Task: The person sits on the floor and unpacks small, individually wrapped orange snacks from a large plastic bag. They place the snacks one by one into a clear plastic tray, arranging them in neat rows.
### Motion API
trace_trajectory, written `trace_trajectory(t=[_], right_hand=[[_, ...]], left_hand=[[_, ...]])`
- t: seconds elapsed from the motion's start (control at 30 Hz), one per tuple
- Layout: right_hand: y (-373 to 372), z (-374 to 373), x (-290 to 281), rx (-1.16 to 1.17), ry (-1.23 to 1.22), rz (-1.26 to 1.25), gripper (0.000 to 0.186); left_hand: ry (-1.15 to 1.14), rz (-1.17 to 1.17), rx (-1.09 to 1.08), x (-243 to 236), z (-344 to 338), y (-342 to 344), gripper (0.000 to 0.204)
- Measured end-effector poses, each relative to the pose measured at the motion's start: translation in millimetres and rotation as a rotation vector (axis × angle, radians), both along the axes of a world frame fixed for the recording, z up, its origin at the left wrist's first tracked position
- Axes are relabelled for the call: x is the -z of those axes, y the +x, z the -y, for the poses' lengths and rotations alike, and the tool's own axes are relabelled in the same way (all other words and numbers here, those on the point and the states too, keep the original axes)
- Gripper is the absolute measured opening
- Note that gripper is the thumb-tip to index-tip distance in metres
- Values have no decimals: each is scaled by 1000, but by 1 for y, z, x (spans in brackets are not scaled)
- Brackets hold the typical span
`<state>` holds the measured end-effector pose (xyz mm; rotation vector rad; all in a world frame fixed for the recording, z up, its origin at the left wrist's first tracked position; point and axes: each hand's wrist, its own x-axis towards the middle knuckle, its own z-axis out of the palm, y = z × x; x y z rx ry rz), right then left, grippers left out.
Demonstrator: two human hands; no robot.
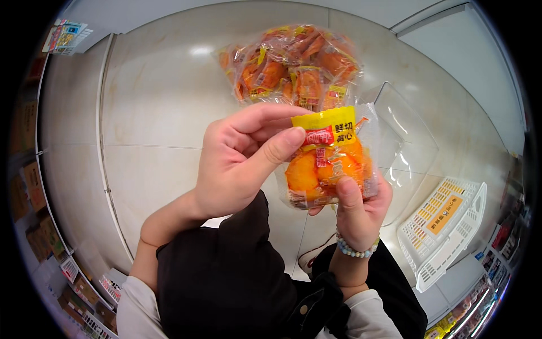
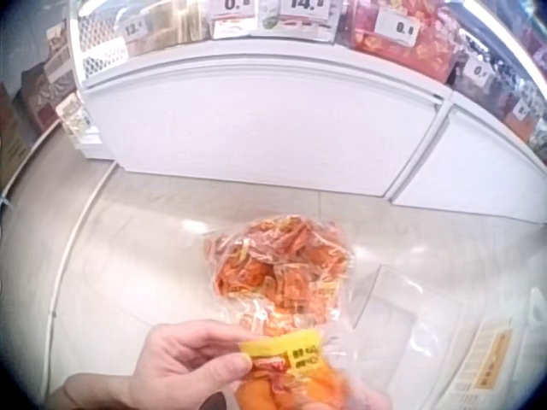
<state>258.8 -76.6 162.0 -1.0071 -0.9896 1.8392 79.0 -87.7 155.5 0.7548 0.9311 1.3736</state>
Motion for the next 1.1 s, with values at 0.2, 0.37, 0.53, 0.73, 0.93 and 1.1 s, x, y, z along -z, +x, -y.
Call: trace_trajectory(t=[0.2, 0.37, 0.53, 0.73, 0.93, 1.1], right_hand=[[1, 0, 3, -21, 131, 154, 44], [3, 1, -4, -58, -22, 126, 28], [-1, 3, -3, -19, -47, 112, 29], [1, 1, 5, 68, -255, -195, 38], [1, -5, 31, -473, -439, -1662, 34], [2, 5, 3, -448, -230, -1507, 45]], left_hand=[[-16, -134, -43, -5, 1, 3, 25], [11, -93, -43, 0, 1, 0, 23], [-13, -5, -28, 3, 0, -4, 25], [6, 105, 26, -4, 0, -1, 39], [5, 23, 80, 4, 11, -18, 43], [-5, -18, 38, 0, 7, -12, 33]])
